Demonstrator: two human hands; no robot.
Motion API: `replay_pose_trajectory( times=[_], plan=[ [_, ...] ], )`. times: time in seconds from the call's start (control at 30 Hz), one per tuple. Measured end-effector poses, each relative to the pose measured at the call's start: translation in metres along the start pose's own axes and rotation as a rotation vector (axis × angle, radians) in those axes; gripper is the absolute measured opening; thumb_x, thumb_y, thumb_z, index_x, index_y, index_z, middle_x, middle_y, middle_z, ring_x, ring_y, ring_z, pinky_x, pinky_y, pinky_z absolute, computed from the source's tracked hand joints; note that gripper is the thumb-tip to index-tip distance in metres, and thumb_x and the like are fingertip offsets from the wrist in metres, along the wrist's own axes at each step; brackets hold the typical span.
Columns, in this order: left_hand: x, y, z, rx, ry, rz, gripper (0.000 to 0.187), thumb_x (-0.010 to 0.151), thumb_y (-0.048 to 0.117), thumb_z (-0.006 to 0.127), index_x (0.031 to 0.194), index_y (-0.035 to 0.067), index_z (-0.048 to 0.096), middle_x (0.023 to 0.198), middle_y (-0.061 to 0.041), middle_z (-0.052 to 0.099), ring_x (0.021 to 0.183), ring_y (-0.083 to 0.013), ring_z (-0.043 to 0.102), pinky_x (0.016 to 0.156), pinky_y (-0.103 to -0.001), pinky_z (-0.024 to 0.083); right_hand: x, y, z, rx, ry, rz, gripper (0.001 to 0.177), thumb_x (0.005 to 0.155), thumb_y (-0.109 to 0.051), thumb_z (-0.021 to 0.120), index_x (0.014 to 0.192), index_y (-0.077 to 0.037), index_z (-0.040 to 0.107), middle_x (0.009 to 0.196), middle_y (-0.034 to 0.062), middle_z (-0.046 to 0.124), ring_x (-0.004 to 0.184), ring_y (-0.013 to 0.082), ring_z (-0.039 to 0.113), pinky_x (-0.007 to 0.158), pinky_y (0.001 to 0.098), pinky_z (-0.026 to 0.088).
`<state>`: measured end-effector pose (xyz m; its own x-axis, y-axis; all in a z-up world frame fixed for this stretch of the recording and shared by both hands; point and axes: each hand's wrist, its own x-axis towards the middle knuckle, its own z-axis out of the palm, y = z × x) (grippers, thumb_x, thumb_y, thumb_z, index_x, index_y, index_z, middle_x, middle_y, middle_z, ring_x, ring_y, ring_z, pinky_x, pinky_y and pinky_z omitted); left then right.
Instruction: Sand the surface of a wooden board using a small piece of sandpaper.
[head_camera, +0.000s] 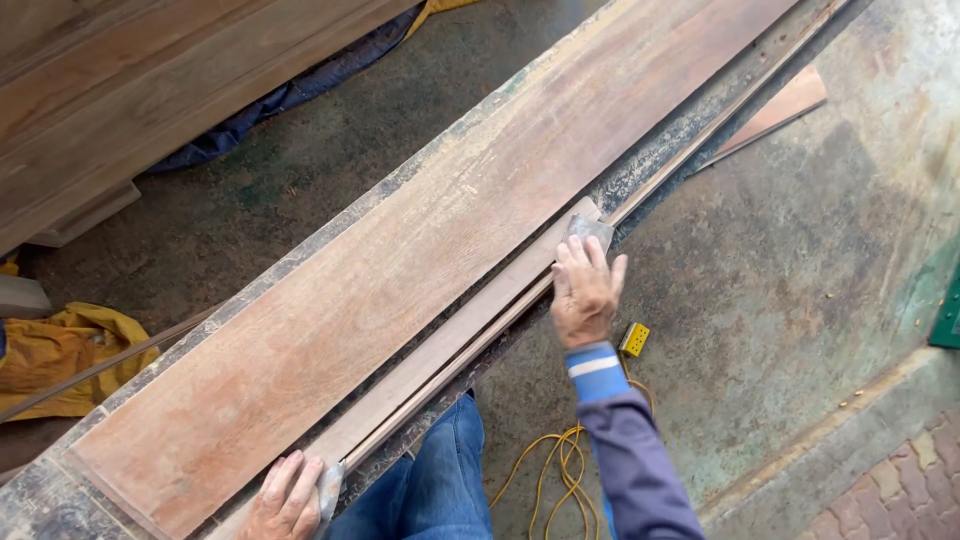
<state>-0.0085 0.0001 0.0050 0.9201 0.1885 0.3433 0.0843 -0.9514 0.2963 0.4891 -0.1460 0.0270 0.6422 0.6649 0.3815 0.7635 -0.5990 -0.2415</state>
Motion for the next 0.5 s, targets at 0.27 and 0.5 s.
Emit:
replay_pose_trajectory(
  times=[0.27,0.5],
  plan=[
    [-0.007,-0.007,0.008,0.030,0.043,0.045,0.023,0.078,0.014,0.068,0.094,0.000,0.061,0.125,-0.018,0.065,0.123,-0.0423,0.057,0.099,-0.053,0.053,-0.034,-0.070,-0.022,0.393,0.045,-0.166,0.019,0.106,-0.018,0.055,0.096,-0.020,0.071,0.110,0.0011,0.074,0.120,0.0221,0.066,0.120,0.0709,0.032],
    [-0.003,0.000,0.009,0.099,0.069,-0.004,0.024,0.080,0.012,0.072,0.098,0.000,0.062,0.125,-0.013,0.066,0.125,-0.0379,0.058,0.100,-0.051,0.054,0.000,-0.062,-0.026,0.208,0.099,0.011,0.017,0.107,-0.013,0.049,0.099,-0.012,0.064,0.111,0.0146,0.070,0.128,0.0298,0.062,0.116,0.0656,0.039]
  ],
)
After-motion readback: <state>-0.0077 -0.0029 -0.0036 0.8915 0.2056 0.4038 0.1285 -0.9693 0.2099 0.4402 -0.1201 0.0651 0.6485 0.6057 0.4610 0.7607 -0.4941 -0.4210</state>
